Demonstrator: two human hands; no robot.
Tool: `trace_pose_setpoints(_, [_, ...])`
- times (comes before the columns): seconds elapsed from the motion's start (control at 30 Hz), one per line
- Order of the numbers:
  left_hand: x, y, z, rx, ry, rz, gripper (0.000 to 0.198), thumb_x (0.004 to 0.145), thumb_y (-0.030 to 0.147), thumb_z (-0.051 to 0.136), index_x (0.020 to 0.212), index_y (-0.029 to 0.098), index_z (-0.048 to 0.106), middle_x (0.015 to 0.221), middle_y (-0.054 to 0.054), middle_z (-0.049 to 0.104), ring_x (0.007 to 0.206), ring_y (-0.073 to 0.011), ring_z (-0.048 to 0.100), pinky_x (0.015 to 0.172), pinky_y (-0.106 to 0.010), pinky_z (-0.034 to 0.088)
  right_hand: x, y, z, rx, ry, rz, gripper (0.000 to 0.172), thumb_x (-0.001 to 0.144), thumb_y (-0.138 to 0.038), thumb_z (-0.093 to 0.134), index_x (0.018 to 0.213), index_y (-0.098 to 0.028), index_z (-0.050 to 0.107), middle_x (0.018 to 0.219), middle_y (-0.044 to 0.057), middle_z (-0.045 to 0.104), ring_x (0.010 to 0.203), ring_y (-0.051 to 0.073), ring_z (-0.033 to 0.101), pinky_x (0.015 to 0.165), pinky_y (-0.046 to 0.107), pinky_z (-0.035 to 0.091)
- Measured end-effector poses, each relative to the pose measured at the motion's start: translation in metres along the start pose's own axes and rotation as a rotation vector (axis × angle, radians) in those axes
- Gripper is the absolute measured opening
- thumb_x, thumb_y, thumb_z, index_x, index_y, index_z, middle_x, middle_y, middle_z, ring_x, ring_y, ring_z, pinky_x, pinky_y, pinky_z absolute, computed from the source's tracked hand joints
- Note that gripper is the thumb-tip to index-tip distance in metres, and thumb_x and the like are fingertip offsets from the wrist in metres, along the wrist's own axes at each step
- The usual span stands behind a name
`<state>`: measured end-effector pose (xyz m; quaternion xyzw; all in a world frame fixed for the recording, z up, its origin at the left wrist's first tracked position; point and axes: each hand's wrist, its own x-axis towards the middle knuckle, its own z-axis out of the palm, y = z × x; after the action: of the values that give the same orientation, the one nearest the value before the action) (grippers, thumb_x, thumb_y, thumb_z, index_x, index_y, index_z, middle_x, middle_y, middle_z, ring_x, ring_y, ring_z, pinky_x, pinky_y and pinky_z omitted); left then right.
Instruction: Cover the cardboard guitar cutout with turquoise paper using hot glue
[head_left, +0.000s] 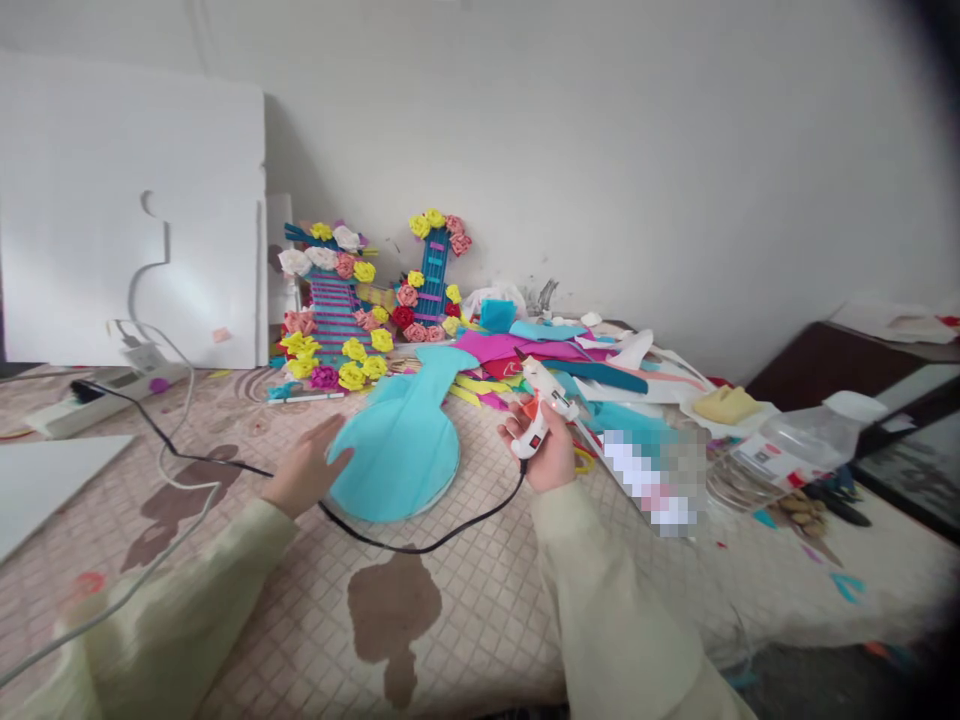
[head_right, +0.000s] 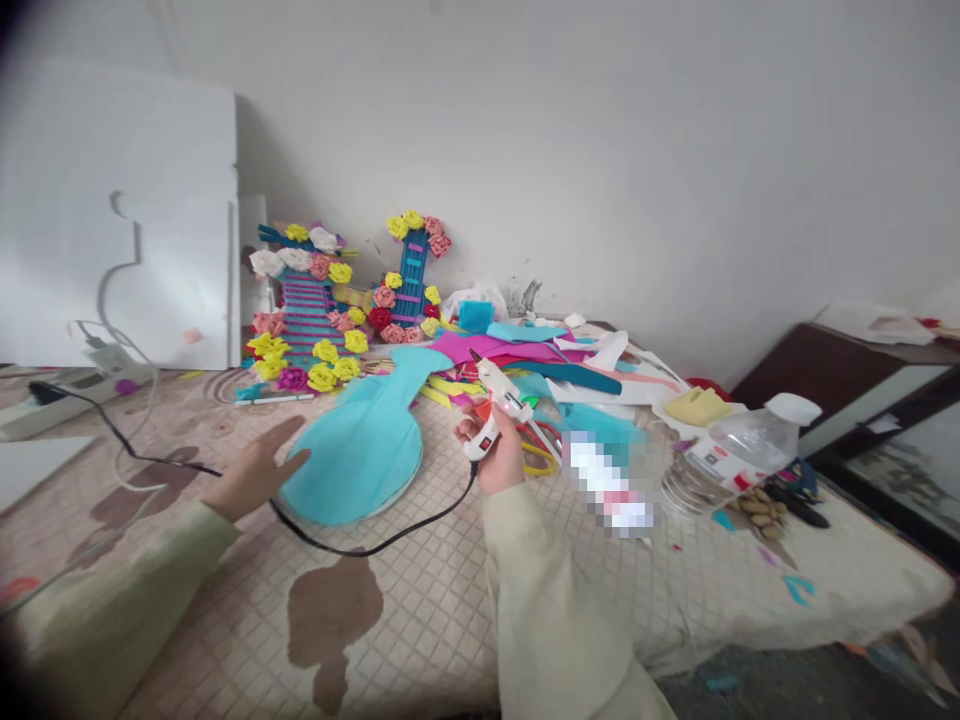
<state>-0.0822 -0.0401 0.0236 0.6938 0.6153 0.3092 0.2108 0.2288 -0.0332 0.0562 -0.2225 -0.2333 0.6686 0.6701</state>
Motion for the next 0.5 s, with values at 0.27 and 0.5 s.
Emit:
trace_pose_setpoints(0.27, [-0.009, 0.055, 0.059, 0.348, -0.447, 0.581, 0.067, 0.080, 0.051, 0.042, 0.135, 0.017, 0.028, 0.143, -0.009, 0.025, 0.130, -0.0242, 0.019, 0.106, -0.042, 0.010, -0.003, 0.002, -0.009, 0.009, 0.005, 0.007, 0.016, 0.072, -0.035, 0.056, 0.078, -0.020, 0.057, 0.071, -0.001, 0.061, 0.051, 0.009, 0.050, 0.063, 0.028, 0.047])
trace_pose_setpoints(0.5, [-0.013, 0.054, 0.066, 0.509, -0.433, 0.657, 0.058, 0.086, 0.049, 0.029, 0.137, 0.024, 0.022, 0.146, -0.009, 0.016, 0.132, -0.0272, 0.009, 0.104, -0.050, 0.006, 0.000, 0.003, -0.010, 0.000, 0.010, 0.035, 0.017, 0.073, -0.036, 0.055, 0.078, -0.020, 0.058, 0.072, -0.001, 0.063, 0.051, 0.009, 0.051, 0.061, 0.028, 0.046])
